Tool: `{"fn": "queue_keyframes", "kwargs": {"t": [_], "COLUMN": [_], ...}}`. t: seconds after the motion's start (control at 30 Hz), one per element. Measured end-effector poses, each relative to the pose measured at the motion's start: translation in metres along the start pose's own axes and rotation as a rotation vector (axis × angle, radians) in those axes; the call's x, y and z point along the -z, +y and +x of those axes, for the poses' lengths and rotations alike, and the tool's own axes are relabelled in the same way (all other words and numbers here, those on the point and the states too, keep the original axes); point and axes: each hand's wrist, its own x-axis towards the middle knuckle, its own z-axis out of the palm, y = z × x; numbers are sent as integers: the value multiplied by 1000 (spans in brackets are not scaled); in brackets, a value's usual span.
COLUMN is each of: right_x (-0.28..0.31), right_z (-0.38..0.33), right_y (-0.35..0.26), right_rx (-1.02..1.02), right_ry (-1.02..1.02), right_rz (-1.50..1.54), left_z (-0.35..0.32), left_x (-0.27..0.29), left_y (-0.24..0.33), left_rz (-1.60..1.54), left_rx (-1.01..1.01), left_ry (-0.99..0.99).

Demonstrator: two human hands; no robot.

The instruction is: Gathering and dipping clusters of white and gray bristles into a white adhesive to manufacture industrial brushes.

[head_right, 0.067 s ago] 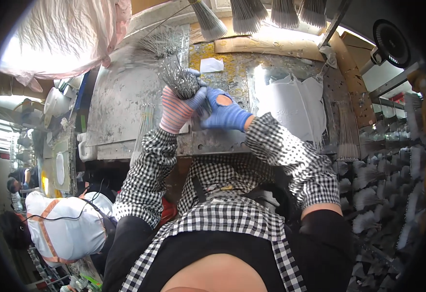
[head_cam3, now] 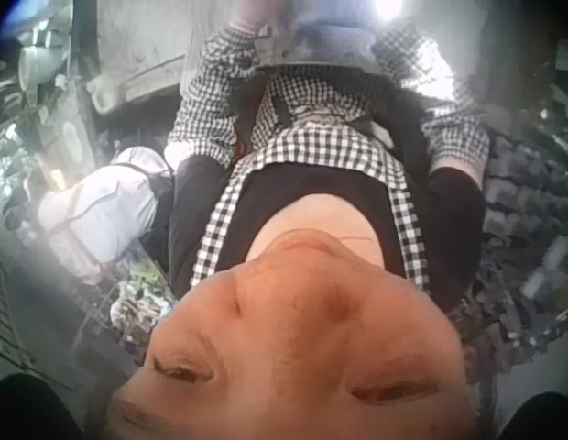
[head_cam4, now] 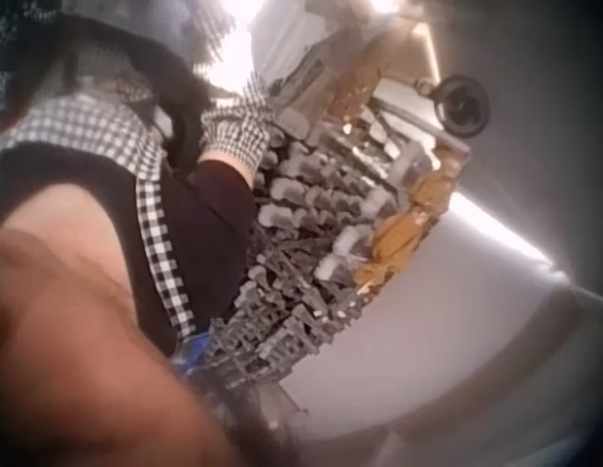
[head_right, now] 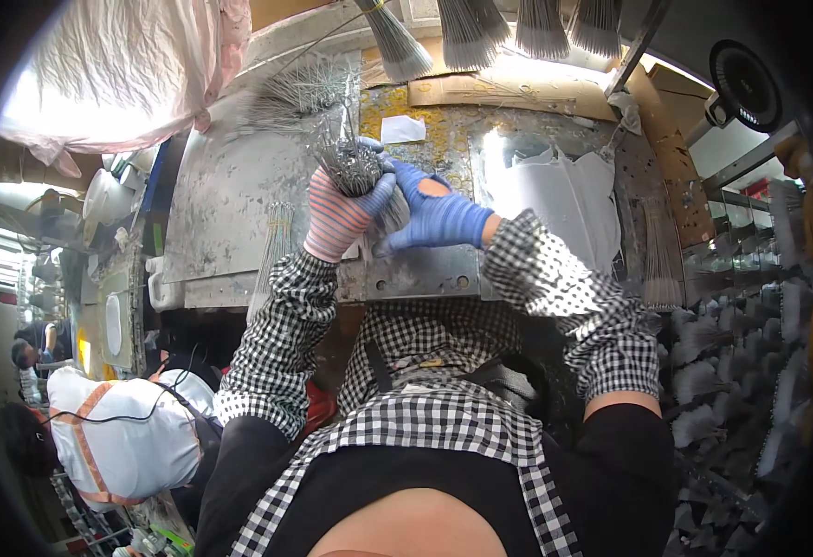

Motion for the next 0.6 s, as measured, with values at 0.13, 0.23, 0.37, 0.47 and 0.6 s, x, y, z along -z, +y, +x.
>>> {"fn": "queue_keyframes", "kwargs": {"t": [0.13,0.23,0.37,0.47,0.6], "right_x": [109,95,62,80,74], "right_z": [-5,21,36,35,36], "right_y": [-63,-86,-91,-103,-117], "right_rx": [483,575,297,519,575], "right_ry": [314,274,-103,-13,125], "right_rz": [23,-400,-646,224,-473], "left_z": [-11,-19,-18,-20,-32], "left_x": [-14,-29,-37,-35,-46], "left_y": [-7,-12,-16,-8,7], "left_rz": [-60,51,956,835,1044], "left_rx": [-13,-4,-449,-207,-73], "left_ry": [82,-12,-195,-404,-276]}}
